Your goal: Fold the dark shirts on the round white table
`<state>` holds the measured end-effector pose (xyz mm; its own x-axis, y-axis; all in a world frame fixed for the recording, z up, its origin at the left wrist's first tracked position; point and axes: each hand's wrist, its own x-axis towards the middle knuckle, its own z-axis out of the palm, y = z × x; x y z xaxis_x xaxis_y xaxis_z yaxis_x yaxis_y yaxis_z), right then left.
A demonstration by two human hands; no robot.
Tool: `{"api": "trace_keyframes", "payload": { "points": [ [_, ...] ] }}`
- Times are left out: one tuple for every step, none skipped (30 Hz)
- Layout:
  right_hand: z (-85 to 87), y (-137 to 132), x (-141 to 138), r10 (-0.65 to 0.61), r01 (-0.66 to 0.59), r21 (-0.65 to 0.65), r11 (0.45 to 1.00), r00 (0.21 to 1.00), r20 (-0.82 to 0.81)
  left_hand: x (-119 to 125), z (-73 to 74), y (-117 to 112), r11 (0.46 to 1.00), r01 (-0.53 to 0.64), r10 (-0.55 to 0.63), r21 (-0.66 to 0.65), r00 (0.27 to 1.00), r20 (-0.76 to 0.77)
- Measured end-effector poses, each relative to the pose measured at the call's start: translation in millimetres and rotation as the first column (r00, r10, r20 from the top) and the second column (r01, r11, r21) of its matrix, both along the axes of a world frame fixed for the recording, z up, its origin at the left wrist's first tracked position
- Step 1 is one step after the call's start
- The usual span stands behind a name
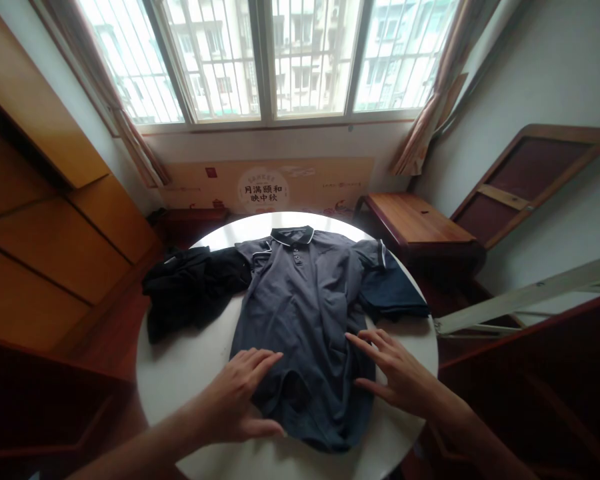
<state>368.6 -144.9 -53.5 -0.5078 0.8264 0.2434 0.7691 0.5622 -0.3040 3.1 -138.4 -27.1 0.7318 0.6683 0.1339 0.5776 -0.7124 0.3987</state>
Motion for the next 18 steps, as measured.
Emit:
{"api": "trace_keyframes", "payload": {
  "points": [
    [-6.3,-2.1,1.1,-0.026,0.026,0.022,0.999,1.000,0.005,-2.1,-5.5,-9.2,1.000,-0.021,0.021,-0.003,1.000,-0.004],
    [-11.2,-2.5,0.9,-0.047,0.046,0.041,0.998,0.999,0.005,-3.2,-11.2,-14.7,0.999,-0.038,0.038,-0.005,0.999,-0.005],
    [-14.4,-2.1,-0.5,-0.057,0.057,0.058,0.997,0.998,0.003,-3.7,-16.7,-17.2,0.999,-0.048,0.048,-0.010,0.999,-0.001],
    [-15.8,-1.8,-3.0,-0.060,0.060,0.076,0.995,0.998,0.001,-4.3,-21.6,-17.4,0.999,-0.049,0.050,-0.018,0.999,0.011],
    [-15.4,-2.3,-6.4,-0.059,0.058,0.095,0.994,0.998,0.003,-5.5,-25.5,-16.3,0.998,-0.047,0.048,-0.028,0.998,0.032],
    [-13.3,-4.0,-10.2,-0.057,0.056,0.118,0.991,0.998,0.006,-7.8,-28.2,-14.4,0.998,-0.045,0.047,-0.038,0.997,0.061],
    [-9.8,-7.2,-14.1,-0.052,0.050,0.144,0.988,0.999,0.011,-11.6,-29.4,-12.2,0.998,-0.048,0.052,-0.043,0.994,0.091],
    [-5.3,-12.1,-17.8,-0.044,0.041,0.168,0.985,0.999,0.013,-17.0,-29.3,-10.2,0.997,-0.057,0.062,-0.048,0.991,0.116],
    [-0.3,-18.5,-21.1,-0.025,0.022,0.183,0.983,1.000,0.012,-24.0,-28.0,-8.8,0.996,-0.068,0.074,-0.052,0.989,0.131],
    [4.9,-26.2,-24.0,0.007,-0.009,0.186,0.982,1.000,0.011,-32.5,-25.5,-7.9,0.995,-0.078,0.085,-0.057,0.987,0.134],
    [9.6,-34.8,-26.4,0.045,-0.047,0.175,0.983,0.999,0.011,-42.0,-22.1,-7.6,0.995,-0.081,0.088,-0.062,0.988,0.125],
    [13.5,-43.7,-28.4,0.088,-0.089,0.152,0.984,0.996,0.014,-52.3,-18.0,-7.9,0.995,-0.075,0.082,-0.070,0.991,0.104],
    [16.5,-52.4,-29.9,0.132,-0.133,0.122,0.984,0.991,0.019,-62.6,-13.4,-8.5,0.995,-0.060,0.066,-0.083,0.995,0.076],
    [18.6,-59.9,-31.0,0.172,-0.173,0.087,0.981,0.985,0.025,-72.4,-8.3,-9.1,0.994,-0.036,0.041,-0.105,0.998,0.044],
    [20.0,-65.7,-31.6,0.206,-0.207,0.052,0.977,0.978,0.028,-81.1,-3.1,-9.2,0.990,-0.009,0.011,-0.139,1.000,0.012],
    [21.2,-69.0,-31.7,0.229,-0.230,0.019,0.973,0.973,0.026,-87.9,2.1,-8.3,0.983,0.019,-0.023,-0.185,1.000,-0.017],
    [22.5,-69.3,-31.6,0.244,-0.244,-0.008,0.970,0.969,0.019,-92.1,7.0,-5.8,0.972,0.042,-0.052,-0.232,0.998,-0.039],
    [24.3,-66.2,-31.3,0.250,-0.250,-0.027,0.968,0.968,0.005,-93.3,11.2,-1.2,0.963,0.052,-0.068,-0.266,0.996,-0.050]
  ]
}}
